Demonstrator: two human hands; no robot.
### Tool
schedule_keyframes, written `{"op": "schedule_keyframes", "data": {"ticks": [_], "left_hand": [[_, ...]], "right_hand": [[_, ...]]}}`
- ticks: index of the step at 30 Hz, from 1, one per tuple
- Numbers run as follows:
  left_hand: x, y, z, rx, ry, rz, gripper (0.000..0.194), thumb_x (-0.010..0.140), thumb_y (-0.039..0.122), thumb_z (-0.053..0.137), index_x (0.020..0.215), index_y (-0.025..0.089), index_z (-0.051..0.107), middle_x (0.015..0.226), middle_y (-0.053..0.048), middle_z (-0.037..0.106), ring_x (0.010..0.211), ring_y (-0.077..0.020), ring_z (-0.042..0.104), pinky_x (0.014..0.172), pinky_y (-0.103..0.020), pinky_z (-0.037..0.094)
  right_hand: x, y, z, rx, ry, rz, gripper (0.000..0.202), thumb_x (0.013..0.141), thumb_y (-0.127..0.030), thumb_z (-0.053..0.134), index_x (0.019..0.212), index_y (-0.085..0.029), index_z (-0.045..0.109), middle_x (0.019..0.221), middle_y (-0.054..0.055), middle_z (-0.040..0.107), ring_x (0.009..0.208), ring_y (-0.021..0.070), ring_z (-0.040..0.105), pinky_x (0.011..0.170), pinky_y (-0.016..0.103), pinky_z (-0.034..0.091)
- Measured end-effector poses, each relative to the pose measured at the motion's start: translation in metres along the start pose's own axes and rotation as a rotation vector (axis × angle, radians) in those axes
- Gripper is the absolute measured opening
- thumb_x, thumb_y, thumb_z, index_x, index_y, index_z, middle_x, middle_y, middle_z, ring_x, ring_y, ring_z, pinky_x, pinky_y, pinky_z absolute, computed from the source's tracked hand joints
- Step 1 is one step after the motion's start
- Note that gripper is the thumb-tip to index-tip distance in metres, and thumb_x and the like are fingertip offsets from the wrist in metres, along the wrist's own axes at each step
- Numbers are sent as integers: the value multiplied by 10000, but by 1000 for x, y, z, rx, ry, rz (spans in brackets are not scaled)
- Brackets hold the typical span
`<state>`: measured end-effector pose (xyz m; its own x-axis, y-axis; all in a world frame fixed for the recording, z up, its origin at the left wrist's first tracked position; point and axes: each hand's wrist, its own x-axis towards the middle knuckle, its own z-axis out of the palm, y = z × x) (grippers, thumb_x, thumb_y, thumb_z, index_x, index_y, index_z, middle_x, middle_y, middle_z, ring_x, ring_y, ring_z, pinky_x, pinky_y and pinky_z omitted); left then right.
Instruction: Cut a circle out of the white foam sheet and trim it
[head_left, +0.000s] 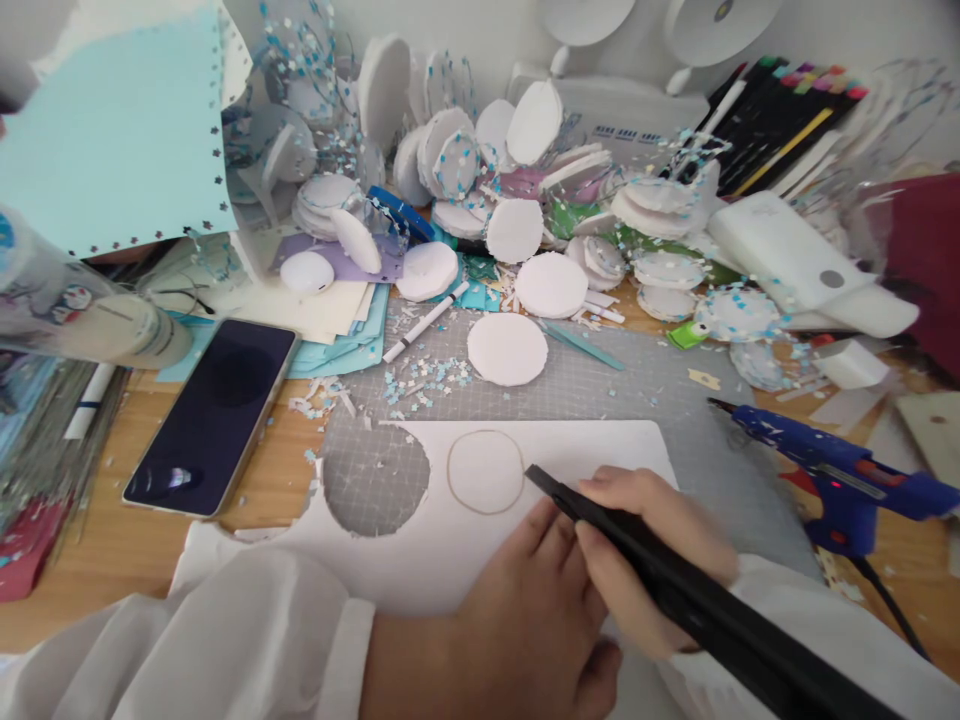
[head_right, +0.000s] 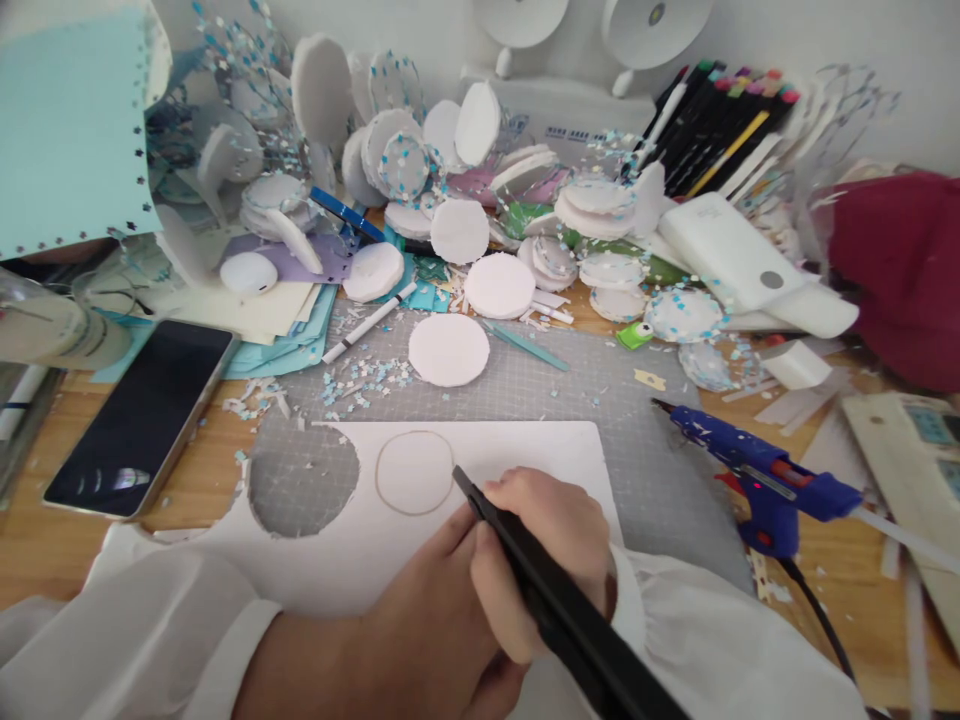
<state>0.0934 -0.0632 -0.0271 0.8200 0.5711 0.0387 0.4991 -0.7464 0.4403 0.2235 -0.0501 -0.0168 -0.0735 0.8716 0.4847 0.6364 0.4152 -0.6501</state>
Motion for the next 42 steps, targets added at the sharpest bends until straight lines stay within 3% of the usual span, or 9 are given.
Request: {"op": "schedule_keyframes", "data": {"ticks": [2,3,7,11,18,33,42], "left_hand": [[0,1,2,49,7,10,596,902,431,359,1332,25,435,1413,-183,450,1334,-325,336,1133,-450,153],[-1,2,3,71,9,15,603,905,438,347,1327,16,437,1398,-191,463,1321,-328,354,1133,-447,141],[-3,3,6,109,22,15,549,913,440,334,1259,49,503,1294,-173,560,1242,-307,444,1085,-425,215],[-4,3,11,91,70,-1,515,909,445,339,1204,68,529,1270,-169,578,1239,-302,446,1005,-396,311],[-4,4,14,13,25,-15,433,891,439,390,1088,102,577,1043,-120,682,1064,-260,567,899,-356,395],[-2,3,7,-64,-53,-28,386,892,424,389,1026,122,590,984,-105,681,1011,-262,582,865,-358,435],[-2,4,13,-116,46,-55,341,843,433,467,993,145,573,1016,-89,665,863,-245,604,774,-355,476]], "right_hand": [[4,2,-5,72,7,62,133,803,-237,512,909,-239,592,799,62,631,711,230,613,591,353,482],[8,4,-8,139,-53,52,130,805,-231,509,910,-240,585,787,58,626,709,222,613,577,338,481],[32,17,-14,427,-512,-133,197,784,-140,497,959,-214,548,702,11,600,602,142,587,505,249,455],[46,25,-11,508,-701,-207,200,793,-113,488,973,-181,544,737,19,602,642,116,573,563,224,459],[47,27,-3,616,-764,-275,231,781,-114,504,994,-159,582,714,30,621,656,124,560,613,246,453],[42,31,0,586,-717,-340,262,789,-120,522,1040,-170,580,749,43,649,663,138,594,618,267,460],[38,27,2,505,-725,-384,287,764,-92,513,1025,-185,591,744,48,642,638,139,571,584,268,425]]}}
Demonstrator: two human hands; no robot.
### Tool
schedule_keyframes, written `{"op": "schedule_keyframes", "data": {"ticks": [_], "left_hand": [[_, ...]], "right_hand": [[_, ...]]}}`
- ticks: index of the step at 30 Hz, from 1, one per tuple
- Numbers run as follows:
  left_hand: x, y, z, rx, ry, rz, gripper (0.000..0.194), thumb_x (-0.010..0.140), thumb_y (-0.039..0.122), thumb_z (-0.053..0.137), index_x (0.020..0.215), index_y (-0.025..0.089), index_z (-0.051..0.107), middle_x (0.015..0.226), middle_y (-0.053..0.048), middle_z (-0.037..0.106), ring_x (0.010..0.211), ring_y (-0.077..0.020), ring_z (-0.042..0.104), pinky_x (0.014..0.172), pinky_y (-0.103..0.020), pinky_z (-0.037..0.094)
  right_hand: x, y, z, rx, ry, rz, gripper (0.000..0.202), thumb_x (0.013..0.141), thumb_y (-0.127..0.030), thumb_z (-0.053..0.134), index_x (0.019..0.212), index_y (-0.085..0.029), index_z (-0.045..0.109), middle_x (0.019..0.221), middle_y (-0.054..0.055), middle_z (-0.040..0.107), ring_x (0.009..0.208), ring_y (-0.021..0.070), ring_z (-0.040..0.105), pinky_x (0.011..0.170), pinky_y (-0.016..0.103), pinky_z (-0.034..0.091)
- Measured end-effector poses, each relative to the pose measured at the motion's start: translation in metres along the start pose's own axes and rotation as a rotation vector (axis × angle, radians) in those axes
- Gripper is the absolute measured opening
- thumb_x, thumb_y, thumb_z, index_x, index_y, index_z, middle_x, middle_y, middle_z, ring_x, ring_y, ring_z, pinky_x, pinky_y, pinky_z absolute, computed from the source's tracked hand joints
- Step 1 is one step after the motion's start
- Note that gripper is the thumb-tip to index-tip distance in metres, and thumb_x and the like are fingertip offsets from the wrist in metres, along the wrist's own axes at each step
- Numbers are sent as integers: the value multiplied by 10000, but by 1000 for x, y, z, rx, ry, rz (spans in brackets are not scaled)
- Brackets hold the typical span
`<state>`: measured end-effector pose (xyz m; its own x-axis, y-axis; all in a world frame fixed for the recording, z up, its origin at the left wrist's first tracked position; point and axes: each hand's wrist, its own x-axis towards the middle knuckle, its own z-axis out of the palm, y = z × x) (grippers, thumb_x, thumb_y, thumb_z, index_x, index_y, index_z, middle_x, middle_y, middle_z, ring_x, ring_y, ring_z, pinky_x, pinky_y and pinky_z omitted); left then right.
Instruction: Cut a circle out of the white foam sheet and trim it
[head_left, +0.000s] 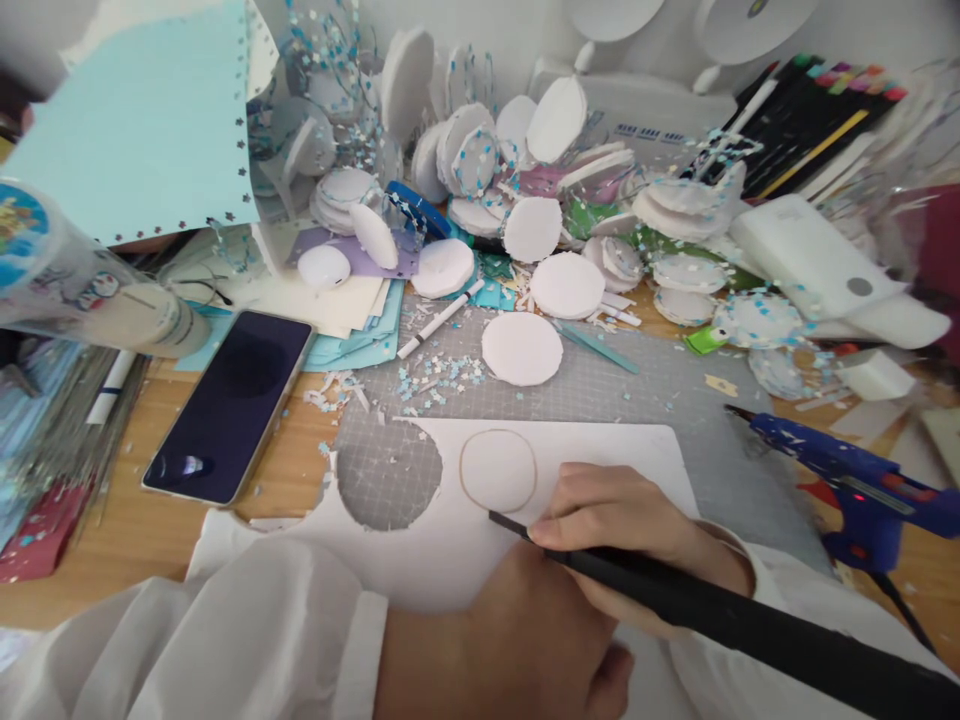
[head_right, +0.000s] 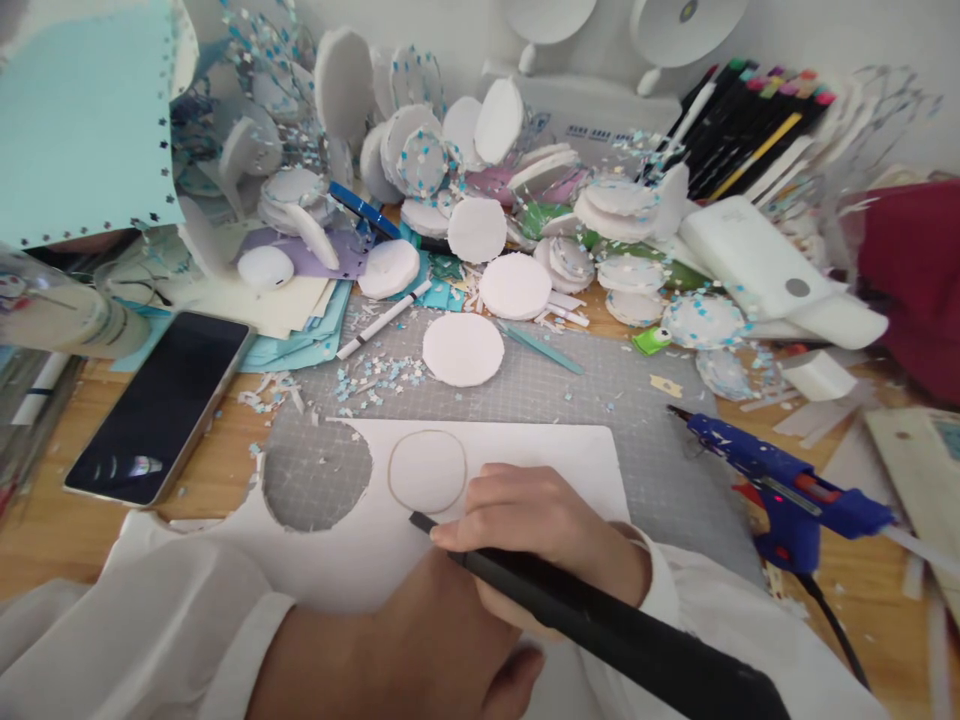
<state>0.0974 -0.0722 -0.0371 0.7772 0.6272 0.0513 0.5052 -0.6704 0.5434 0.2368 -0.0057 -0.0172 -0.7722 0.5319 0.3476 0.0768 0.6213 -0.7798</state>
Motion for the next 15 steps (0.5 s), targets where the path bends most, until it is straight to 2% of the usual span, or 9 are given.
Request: {"op": "schedule_keyframes", "data": {"ticks": [3,6,8,11,13,15], "left_hand": [[0,1,2,13,-26,-16,334,844,442,459,936,148,590,936,-84,680,807,-250,613,742,-367,479],[1,1,2,5,-57,-17,349,857,441,429,933,145,596,907,-88,680,843,-266,618,764,-383,477],[0,0,1,11,-57,-8,385,868,435,411,1004,124,594,960,-112,677,915,-281,610,795,-390,472],[0,-1,-1,21,-58,19,446,900,420,374,1132,92,566,1080,-142,658,1008,-277,587,862,-388,458],[0,-2,-2,20,-53,37,451,910,417,378,1192,106,543,1173,-128,626,1078,-268,558,903,-376,450],[0,-3,-2,18,-48,52,439,912,419,417,1229,136,523,1252,-107,579,1116,-257,537,917,-379,454]], "right_hand": [[-1,2,0,10,-6,12,292,760,-86,532,1028,-177,604,726,45,641,625,131,563,583,265,415],[-4,5,1,46,-6,11,309,748,-87,551,1040,-171,606,689,30,639,606,127,567,599,273,419],[-6,6,2,92,17,25,334,724,-82,548,1040,-178,599,668,10,626,586,117,551,592,263,419],[-6,3,1,109,33,120,344,676,-73,552,996,-189,604,663,-7,596,573,103,527,550,226,407],[-4,-1,1,78,14,179,314,676,-125,589,983,-192,608,665,-7,596,576,108,538,544,225,418],[-2,-6,1,53,22,167,296,707,-229,630,999,-191,605,680,3,627,585,122,574,553,235,449]]}}
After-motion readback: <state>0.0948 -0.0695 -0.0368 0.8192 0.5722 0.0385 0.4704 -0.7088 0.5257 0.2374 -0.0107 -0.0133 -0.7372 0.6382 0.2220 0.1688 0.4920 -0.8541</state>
